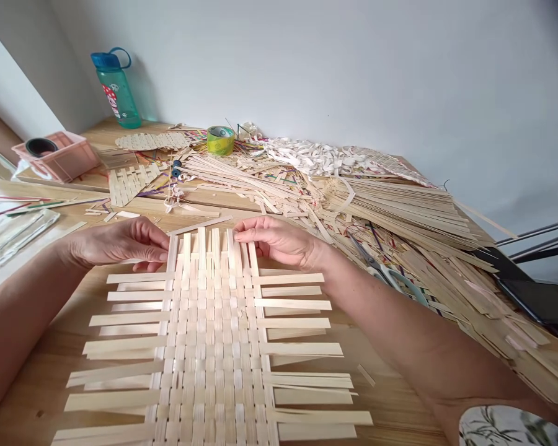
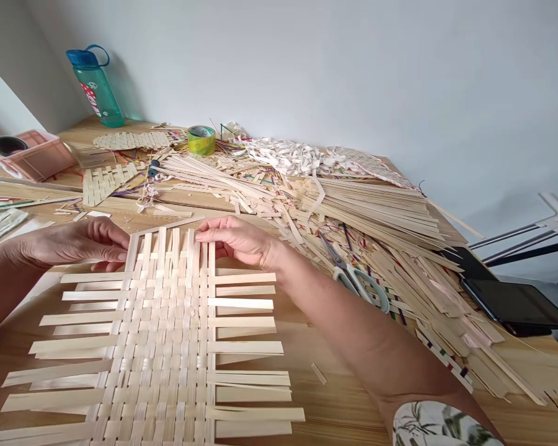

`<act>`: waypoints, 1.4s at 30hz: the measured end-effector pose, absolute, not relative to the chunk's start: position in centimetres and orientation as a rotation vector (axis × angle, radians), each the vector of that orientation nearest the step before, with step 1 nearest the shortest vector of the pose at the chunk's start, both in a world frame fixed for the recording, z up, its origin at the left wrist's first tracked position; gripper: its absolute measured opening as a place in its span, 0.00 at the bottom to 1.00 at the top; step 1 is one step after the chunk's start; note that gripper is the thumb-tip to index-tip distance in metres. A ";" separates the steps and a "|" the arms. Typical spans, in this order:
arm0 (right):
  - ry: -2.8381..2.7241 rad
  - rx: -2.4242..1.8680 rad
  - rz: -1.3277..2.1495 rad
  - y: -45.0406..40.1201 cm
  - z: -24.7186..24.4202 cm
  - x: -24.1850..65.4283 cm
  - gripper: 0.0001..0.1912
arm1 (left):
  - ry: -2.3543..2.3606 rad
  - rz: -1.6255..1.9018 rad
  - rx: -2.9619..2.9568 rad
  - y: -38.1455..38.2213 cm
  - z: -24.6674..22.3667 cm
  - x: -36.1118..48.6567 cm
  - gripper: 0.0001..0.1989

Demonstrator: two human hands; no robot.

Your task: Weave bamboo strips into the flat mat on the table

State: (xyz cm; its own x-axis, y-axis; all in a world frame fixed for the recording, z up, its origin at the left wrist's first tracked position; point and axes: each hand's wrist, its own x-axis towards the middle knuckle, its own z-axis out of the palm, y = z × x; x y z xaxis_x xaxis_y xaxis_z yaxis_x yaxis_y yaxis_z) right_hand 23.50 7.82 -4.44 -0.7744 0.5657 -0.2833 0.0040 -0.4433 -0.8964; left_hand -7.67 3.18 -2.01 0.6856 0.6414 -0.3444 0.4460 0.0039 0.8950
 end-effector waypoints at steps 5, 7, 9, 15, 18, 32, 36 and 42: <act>-1.515 -0.761 2.201 7.7 -4.3 23.5 0.08 | 0.928 0.183 1.590 3.2 -2.0 -7.4 0.15; -1.550 -0.746 2.173 7.7 -4.3 23.5 0.09 | 0.941 0.175 1.595 3.3 -2.1 -7.5 0.15; -1.569 -0.739 2.153 7.8 -4.4 23.5 0.09 | 0.945 0.168 1.613 3.3 -2.3 -7.6 0.16; -1.514 -0.746 2.201 7.8 -4.6 23.4 0.10 | 0.944 0.182 1.624 3.5 -2.6 -7.9 0.16; -1.495 -0.695 2.228 7.8 -4.6 23.3 0.10 | 0.936 0.182 1.635 3.5 -2.6 -7.9 0.15; -1.706 -0.468 2.190 8.5 -5.1 23.6 0.03 | 0.924 0.206 1.703 3.5 -2.5 -7.3 0.16; -1.665 -0.459 2.201 8.4 -5.0 23.6 0.04 | 0.954 0.193 1.707 3.5 -2.4 -7.3 0.15; -1.543 -0.543 2.293 8.5 -5.2 23.5 0.06 | 0.972 0.198 1.712 3.6 -2.6 -7.3 0.16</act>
State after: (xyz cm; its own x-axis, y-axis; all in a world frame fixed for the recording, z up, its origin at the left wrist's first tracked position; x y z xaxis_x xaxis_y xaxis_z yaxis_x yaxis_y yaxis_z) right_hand 23.55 8.52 -5.23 -0.8751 0.4658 -0.1308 -0.0540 -0.3628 -0.9303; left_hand -7.31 3.65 -2.56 0.6489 0.6856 -0.3299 0.5018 -0.0597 0.8629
